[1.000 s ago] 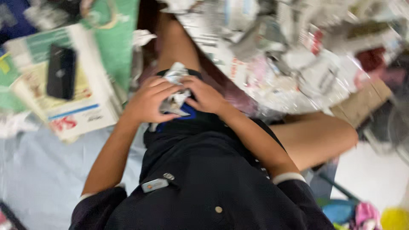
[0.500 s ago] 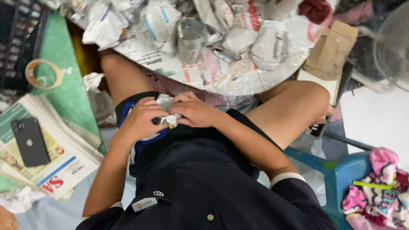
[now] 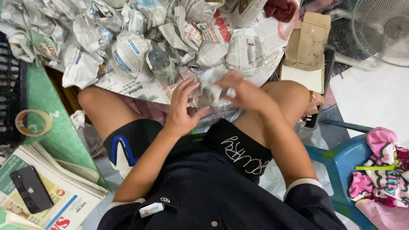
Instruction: The person sits cross-legged and wraps various small items, including cups, saucers, and a plastic bottle, with newspaper sheets. They fold the paper around each item and place the wrapped bundles into a black plastic crate.
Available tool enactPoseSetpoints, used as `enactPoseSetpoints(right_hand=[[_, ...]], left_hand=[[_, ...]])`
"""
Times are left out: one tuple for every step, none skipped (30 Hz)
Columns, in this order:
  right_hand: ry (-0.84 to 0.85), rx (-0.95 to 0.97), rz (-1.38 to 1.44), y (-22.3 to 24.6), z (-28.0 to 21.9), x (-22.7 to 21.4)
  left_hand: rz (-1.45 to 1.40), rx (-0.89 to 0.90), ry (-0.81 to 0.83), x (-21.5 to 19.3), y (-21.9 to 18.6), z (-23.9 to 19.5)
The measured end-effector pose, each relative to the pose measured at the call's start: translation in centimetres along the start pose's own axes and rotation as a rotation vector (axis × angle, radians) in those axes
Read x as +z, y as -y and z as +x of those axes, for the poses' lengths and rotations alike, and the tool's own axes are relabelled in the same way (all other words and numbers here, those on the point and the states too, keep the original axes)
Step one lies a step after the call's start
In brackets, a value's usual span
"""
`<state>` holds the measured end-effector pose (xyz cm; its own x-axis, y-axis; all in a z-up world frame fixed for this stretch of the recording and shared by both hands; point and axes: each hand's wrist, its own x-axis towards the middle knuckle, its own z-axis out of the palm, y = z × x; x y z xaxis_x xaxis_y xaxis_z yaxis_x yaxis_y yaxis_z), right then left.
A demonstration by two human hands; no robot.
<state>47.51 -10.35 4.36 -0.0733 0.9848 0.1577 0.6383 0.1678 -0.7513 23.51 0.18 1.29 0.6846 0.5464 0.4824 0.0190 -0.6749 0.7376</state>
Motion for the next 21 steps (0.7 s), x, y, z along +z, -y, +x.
enactPoseSetpoints(right_hand=[[-0.077,-0.043,-0.084,-1.1,0.7,-1.1],[-0.143,0.035,-0.141,-2.2,1.3,-2.0],[-0.206,0.115,-0.198,-3.3,1.9,-2.7],[-0.278,0.116,-0.243,-4.5,2.9,-3.0],[-0.345,0.114,-0.285,-5.9,4.0,-3.1],[-0.411,0.111,-0.328,-7.2,4.9,-3.0],[-0.429,0.128,-0.362,-8.5,5.8,-2.8],[-0.447,0.144,-0.396,-9.8,6.6,-2.4],[-0.458,0.156,-0.426,-11.0,7.3,-1.6],[-0.466,0.170,-0.452,-12.1,7.7,-0.9],[-0.465,0.167,-0.476,-13.2,8.3,-0.3],[-0.466,0.163,-0.499,-14.0,8.8,0.2],[-0.458,0.155,-0.494,-14.6,9.4,0.9],[-0.450,0.147,-0.490,-15.1,9.7,1.2],[-0.431,0.137,-0.476,-15.4,10.0,1.4],[-0.345,0.192,-0.456,-15.5,9.8,1.2],[-0.343,0.059,-0.440,-15.1,9.2,0.9],[-0.340,-0.045,-0.475,-14.5,8.7,0.7],[-0.359,0.026,-0.454,-13.6,7.9,0.7],[-0.368,0.127,-0.478,-12.4,7.1,0.4],[-0.401,0.067,-0.519,-11.1,6.3,0.0]], left_hand=[[0.039,0.061,-0.045,0.1,-0.3,0.1],[-0.001,0.059,-0.013,0.1,-0.4,0.0],[-0.042,0.055,0.019,0.2,-0.6,-0.3],[-0.083,0.051,0.051,0.3,-0.6,-0.8],[-0.099,0.004,0.093,0.3,-0.7,-1.5],[-0.116,-0.044,0.136,0.1,-0.7,-2.3],[-0.130,-0.092,0.175,-0.1,-0.7,-3.0],[-0.147,-0.105,0.228,-0.4,-0.7,-3.7],[-0.160,-0.125,0.275,-0.9,-0.7,-4.3],[-0.174,-0.145,0.322,-1.6,-0.8,-4.8],[-0.166,-0.119,0.318,-2.3,-0.8,-5.1],[-0.157,-0.092,0.314,-3.2,-0.9,-5.4],[-0.137,-0.075,0.300,-4.4,-1.1,-5.7],[-0.109,-0.102,0.299,-5.7,-1.1,-5.8],[-0.077,-0.141,0.294,-7.2,-0.9,-5.9],[-0.047,-0.180,0.288,-9.0,-0.7,-5.9],[-0.039,-0.184,0.210,-11.3,-0.6,-6.2],[-0.029,-0.186,0.131,-14.2,-0.5,-6.7],[-0.029,-0.181,0.067,-17.5,-0.1,-7.0],[0.103,-0.154,0.051,-22.0,0.8,-7.3],[0.204,-0.091,-0.041,-26.3,1.2,-8.1]])
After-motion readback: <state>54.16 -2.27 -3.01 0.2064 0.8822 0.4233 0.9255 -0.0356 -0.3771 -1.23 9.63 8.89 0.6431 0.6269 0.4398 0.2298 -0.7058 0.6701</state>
